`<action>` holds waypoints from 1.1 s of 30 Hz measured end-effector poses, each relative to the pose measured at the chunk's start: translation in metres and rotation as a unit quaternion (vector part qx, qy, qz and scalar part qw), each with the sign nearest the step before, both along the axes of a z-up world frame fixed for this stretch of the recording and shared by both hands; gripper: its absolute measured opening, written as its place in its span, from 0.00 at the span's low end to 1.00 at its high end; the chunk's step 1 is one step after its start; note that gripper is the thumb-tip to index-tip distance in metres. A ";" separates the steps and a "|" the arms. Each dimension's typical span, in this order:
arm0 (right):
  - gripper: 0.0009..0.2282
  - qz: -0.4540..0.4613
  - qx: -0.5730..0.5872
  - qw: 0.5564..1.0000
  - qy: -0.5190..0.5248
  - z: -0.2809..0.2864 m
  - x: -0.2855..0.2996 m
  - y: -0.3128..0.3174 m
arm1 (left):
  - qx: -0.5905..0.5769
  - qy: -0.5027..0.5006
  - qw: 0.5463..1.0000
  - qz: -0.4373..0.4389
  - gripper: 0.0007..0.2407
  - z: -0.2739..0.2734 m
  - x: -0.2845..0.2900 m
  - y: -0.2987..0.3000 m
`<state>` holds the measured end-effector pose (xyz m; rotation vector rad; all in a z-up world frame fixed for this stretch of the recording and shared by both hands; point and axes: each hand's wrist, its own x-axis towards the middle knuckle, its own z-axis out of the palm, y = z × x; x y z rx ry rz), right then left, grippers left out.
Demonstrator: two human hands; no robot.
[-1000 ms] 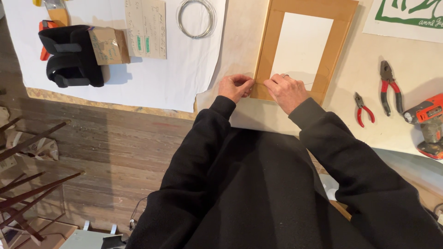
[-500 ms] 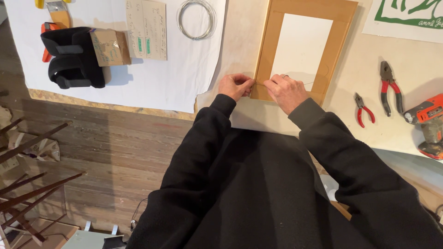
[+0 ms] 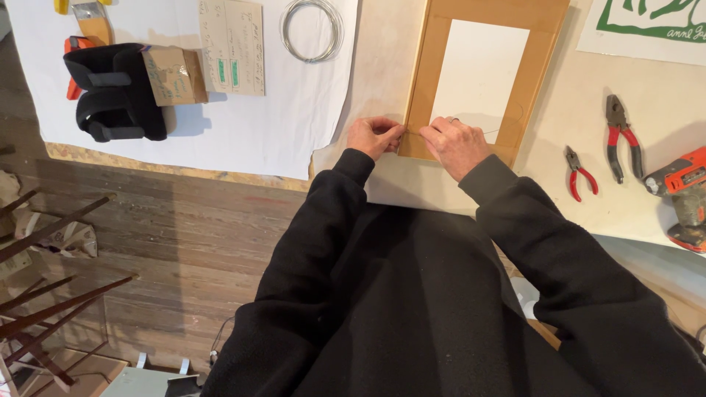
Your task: Attaching hanging wire to a picture frame using pliers.
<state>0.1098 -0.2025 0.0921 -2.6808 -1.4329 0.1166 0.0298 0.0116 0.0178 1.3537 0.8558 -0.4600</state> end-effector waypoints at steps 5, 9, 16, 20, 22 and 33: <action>0.02 0.001 0.001 1.000 0.004 -0.003 0.000 -0.002 | 0.037 0.006 0.999 -0.038 0.09 -0.006 0.002 0.002; 0.02 -0.005 0.004 1.000 0.004 -0.004 0.000 -0.002 | 0.121 0.026 0.985 -0.116 0.08 0.003 0.006 0.001; 0.01 -0.011 0.007 1.000 0.013 -0.008 0.003 -0.025 | 0.170 0.027 0.976 -0.131 0.06 0.013 0.009 -0.001; 0.01 -0.015 0.021 0.999 0.021 0.002 0.014 -0.073 | 0.188 0.029 0.970 -0.153 0.08 0.001 0.010 0.001; 0.02 -0.021 0.028 0.999 0.033 0.010 0.018 -0.105 | 0.186 0.027 0.969 -0.160 0.08 -0.001 0.009 -0.001; 0.03 -0.050 0.045 0.996 0.064 0.007 0.033 -0.185 | 0.226 0.029 0.956 -0.187 0.08 0.011 0.012 -0.002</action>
